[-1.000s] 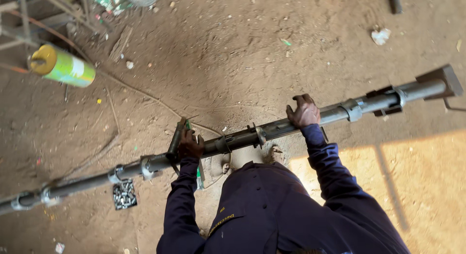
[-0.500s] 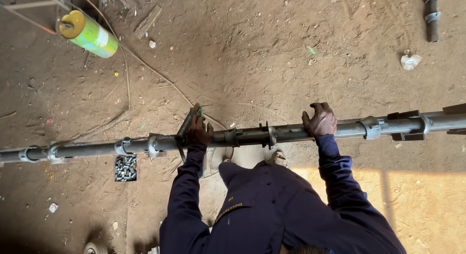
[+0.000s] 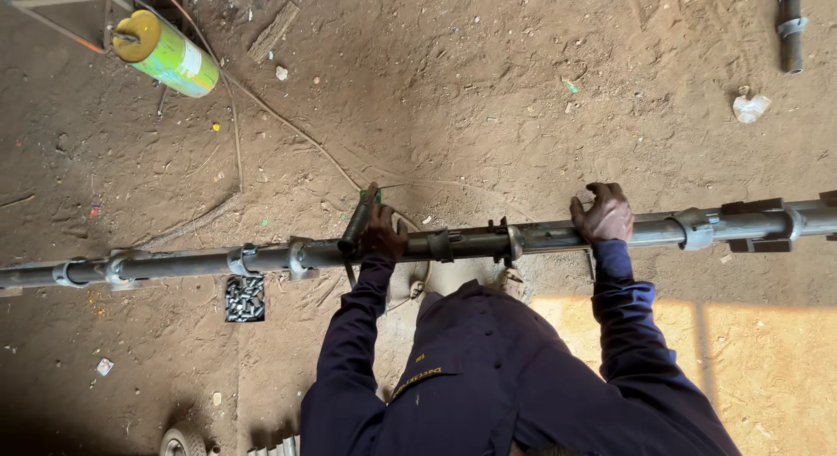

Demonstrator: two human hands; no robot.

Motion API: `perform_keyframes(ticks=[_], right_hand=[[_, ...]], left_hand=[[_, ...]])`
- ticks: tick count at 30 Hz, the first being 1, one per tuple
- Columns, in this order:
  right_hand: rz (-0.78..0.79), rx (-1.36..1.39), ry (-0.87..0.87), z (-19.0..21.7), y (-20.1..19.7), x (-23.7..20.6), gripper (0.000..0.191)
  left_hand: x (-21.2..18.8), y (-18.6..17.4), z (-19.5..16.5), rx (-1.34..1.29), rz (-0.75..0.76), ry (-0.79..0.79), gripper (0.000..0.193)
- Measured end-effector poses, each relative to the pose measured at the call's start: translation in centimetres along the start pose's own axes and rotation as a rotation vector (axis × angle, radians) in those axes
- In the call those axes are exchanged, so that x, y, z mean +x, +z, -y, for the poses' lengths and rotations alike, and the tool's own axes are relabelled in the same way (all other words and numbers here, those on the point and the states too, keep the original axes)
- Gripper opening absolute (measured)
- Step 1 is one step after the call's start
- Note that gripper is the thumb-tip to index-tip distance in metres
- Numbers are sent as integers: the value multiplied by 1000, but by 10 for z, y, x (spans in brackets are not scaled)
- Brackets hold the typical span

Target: The person welds a metal pipe joint using a handheld welding torch, then scrapes the weld area with a wire brush to remove slag. The person holds the pipe steady with one hand while operating the tools with the other.

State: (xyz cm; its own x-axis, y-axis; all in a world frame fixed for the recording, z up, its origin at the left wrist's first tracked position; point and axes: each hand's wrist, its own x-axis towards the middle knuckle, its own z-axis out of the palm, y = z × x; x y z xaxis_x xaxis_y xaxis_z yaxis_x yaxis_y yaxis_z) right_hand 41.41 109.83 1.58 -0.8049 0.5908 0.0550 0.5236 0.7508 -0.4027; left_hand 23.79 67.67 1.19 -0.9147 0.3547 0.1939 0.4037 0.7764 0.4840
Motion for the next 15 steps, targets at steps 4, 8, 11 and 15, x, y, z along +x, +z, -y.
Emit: perform_keyframes(ticks=[4,8,11,15], right_hand=[[12,-35,37,-4,4,-1,49],[-30,-34,32,0,2,-1,47],[-83,-16,39,4,0,1,47],[-115,10,10,5,0,0,45]], left_hand=[[-3,8,6,10,62,-15,29],[-4,12,8,-74,-14,24,32],[0,12,6,-48,-33,33,33],[0,11,5,-48,-5,12,28]])
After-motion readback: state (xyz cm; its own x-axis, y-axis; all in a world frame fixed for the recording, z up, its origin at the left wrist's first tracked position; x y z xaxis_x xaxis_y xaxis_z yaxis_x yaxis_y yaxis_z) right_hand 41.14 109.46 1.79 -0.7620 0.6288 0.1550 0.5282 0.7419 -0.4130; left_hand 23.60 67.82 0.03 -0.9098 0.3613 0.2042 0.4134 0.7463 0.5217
